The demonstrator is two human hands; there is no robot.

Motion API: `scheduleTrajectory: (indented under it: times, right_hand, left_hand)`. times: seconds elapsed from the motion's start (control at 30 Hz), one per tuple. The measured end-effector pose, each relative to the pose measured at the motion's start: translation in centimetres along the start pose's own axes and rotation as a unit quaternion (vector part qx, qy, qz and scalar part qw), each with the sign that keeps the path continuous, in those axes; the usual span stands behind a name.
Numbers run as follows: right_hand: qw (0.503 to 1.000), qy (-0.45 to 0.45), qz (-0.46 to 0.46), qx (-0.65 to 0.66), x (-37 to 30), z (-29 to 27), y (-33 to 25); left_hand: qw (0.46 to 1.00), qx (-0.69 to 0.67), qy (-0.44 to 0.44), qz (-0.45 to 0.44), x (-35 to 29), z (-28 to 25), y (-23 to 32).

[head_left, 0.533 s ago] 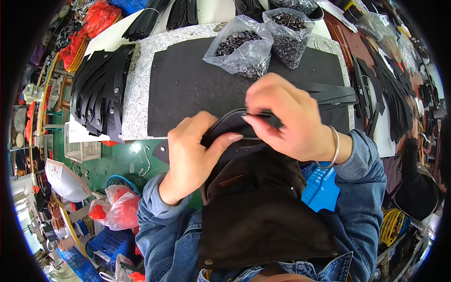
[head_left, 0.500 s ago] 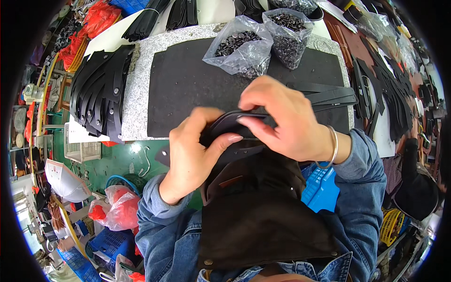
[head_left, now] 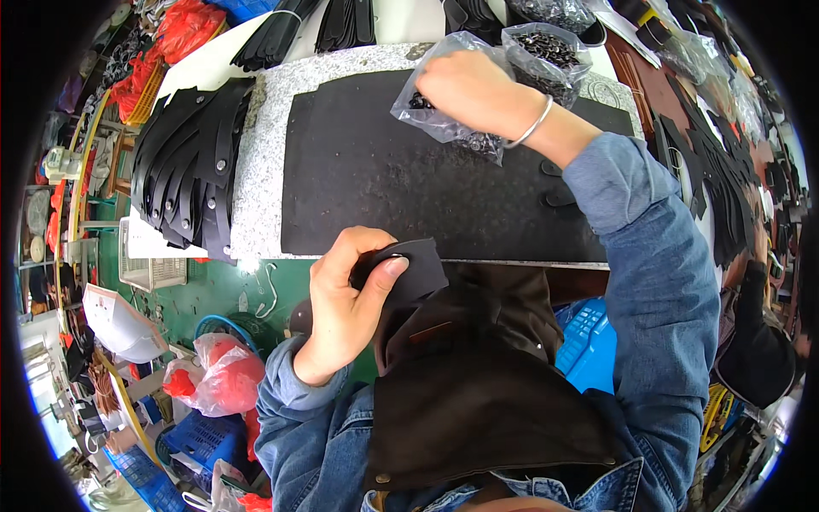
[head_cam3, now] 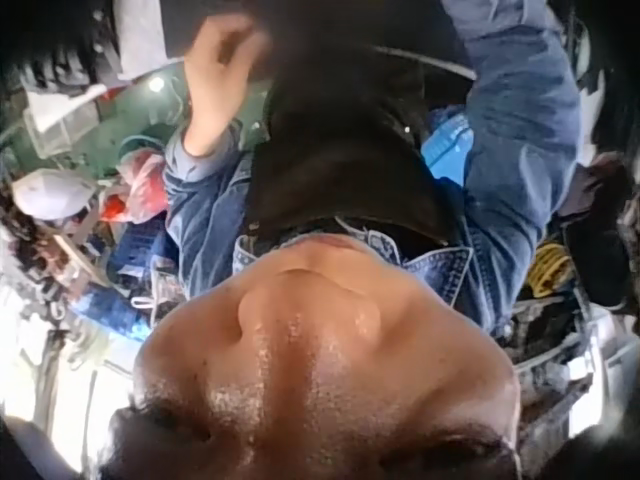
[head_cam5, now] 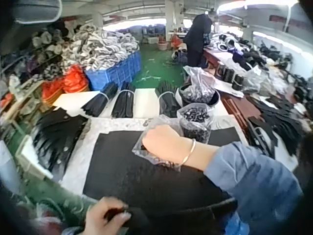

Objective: Assemble small components onto fabric pieces, stack them, and place them into bags

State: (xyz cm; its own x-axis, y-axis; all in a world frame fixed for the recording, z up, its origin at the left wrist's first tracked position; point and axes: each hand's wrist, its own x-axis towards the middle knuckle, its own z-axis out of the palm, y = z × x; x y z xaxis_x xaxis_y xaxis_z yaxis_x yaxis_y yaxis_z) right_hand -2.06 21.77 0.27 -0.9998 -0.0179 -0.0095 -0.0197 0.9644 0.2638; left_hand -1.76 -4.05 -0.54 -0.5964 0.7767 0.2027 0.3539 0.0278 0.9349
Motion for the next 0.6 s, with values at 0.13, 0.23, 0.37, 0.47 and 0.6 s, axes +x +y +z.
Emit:
scheduleTrajectory:
  times: [0.13,0.23,0.37,0.47,0.6]
  right_hand:
    - [0.983,0.175,0.029,0.050,-0.8,1.5,1.0]
    - [0.935,0.350,-0.003,0.059,-1.9,0.4,0.9]
    - [0.879,0.271,-0.106,0.377,-7.0,-3.2,-4.3]
    - [0.817,0.138,-0.070,0.555,-10.0,-5.2,-6.6]
    - [0.772,0.091,-0.046,0.627,-11.5,-5.2,-7.2]
  left_hand:
    - [0.986,0.052,0.025,0.157,0.0,0.2,-0.1]
    - [0.978,0.084,0.017,0.189,0.3,0.5,0.4]
    - [0.965,0.120,0.060,0.225,0.6,1.0,1.2]
    - [0.952,0.133,0.069,0.269,0.7,1.5,1.2]
    - [0.931,0.147,0.048,0.332,0.8,1.5,1.8]
